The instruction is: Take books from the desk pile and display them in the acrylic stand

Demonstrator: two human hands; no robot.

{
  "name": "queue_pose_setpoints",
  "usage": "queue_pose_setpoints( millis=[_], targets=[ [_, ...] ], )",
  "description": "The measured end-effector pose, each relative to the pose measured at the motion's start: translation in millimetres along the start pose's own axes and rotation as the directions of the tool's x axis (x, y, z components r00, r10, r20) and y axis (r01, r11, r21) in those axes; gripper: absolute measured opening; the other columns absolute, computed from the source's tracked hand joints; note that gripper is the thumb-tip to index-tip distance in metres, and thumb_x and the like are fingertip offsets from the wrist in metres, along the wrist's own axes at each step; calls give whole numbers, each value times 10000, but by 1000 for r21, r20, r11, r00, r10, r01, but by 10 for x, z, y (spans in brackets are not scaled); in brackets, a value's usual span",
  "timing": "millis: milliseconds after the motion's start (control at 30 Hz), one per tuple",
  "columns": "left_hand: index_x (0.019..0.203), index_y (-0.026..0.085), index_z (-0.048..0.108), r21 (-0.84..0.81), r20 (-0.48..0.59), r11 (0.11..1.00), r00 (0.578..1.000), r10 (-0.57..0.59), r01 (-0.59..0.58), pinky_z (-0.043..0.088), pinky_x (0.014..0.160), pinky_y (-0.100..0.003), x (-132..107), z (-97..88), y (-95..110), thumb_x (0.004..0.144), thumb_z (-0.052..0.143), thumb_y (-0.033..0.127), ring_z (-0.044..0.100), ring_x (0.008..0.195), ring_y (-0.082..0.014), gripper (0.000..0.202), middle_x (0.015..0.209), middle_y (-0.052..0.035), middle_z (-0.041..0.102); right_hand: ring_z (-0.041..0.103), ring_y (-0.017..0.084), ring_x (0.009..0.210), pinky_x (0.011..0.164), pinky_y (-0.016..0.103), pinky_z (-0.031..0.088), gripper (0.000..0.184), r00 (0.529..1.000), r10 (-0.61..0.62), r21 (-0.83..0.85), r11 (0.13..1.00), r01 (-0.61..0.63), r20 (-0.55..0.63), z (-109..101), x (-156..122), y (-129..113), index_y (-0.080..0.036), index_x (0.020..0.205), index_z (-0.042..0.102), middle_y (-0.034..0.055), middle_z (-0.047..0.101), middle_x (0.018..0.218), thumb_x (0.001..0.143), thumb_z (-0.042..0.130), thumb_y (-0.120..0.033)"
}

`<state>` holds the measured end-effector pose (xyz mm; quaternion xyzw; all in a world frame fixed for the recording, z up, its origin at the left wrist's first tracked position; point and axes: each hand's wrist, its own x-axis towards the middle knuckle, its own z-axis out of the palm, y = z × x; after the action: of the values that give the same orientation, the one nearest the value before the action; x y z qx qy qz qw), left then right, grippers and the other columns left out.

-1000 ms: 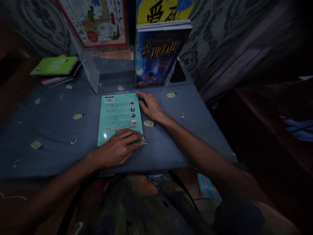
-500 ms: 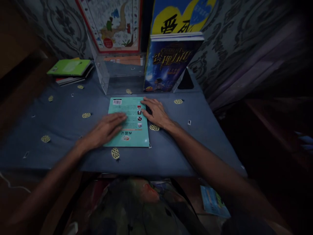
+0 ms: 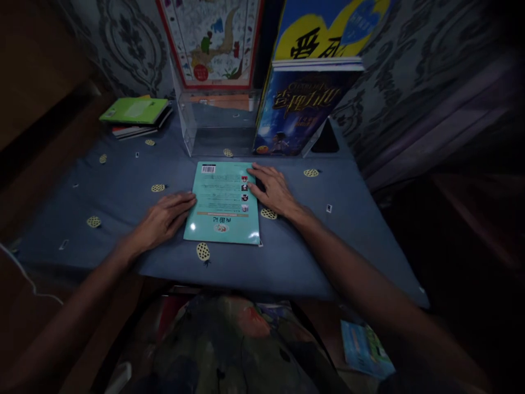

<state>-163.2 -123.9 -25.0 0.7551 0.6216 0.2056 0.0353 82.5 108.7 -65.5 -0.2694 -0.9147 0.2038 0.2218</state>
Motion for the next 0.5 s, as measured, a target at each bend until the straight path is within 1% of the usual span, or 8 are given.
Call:
queue_pose_setpoints(
  millis=[133,233,367,433,500],
  targets=[
    [1441,301,552,-74,12,997,1000,23,-22,504,1102,-474,-322,-78,195,1026,460,262,602,1298,-261,427,1403,-72,634,508,377,1337,1067,643,398,485,1000,-11,5,1000,11,-9,6,-3,8,-222,1365,616,116,538,1508,971,486,-474],
    [1470,332,511,-93,29,995,998,49,-46,500,1103,-485,-453,-112,288,1015,476,219,591,1313,-259,470,1396,-59,642,505,375,1342,1071,659,387,479,1000,-7,5,1000,7,-8,1,-8,-9,-227,1369,612,114,533,1513,972,489,-465],
    [1461,294,517,-67,12,993,995,103,-102,494,1091,-491,-461,-102,381,1005,501,181,612,1283,-259,470,1373,-82,654,501,383,1344,1069,652,394,493,1000,0,-12,1000,0,-3,-1,-7,-33,-179,1372,609,148,524,1515,964,496,-431],
    [1438,264,535,-73,11,988,991,137,-136,492,1084,-485,-407,-74,444,1006,502,169,620,1268,-249,443,1349,-92,667,503,390,1340,1057,661,400,488,1000,1,-15,1000,-1,-3,7,-3,-31,-194,1371,610,138,526,1515,963,492,-435],
    [1417,242,547,-87,32,982,985,170,-167,491,1080,-476,-323,-34,527,1010,493,162,616,1270,-241,419,1342,-99,670,503,395,1338,1056,671,395,479,1000,4,-14,1000,-4,-7,20,2,-20,-223,1370,611,117,529,1516,961,493,-444]
  ],
)
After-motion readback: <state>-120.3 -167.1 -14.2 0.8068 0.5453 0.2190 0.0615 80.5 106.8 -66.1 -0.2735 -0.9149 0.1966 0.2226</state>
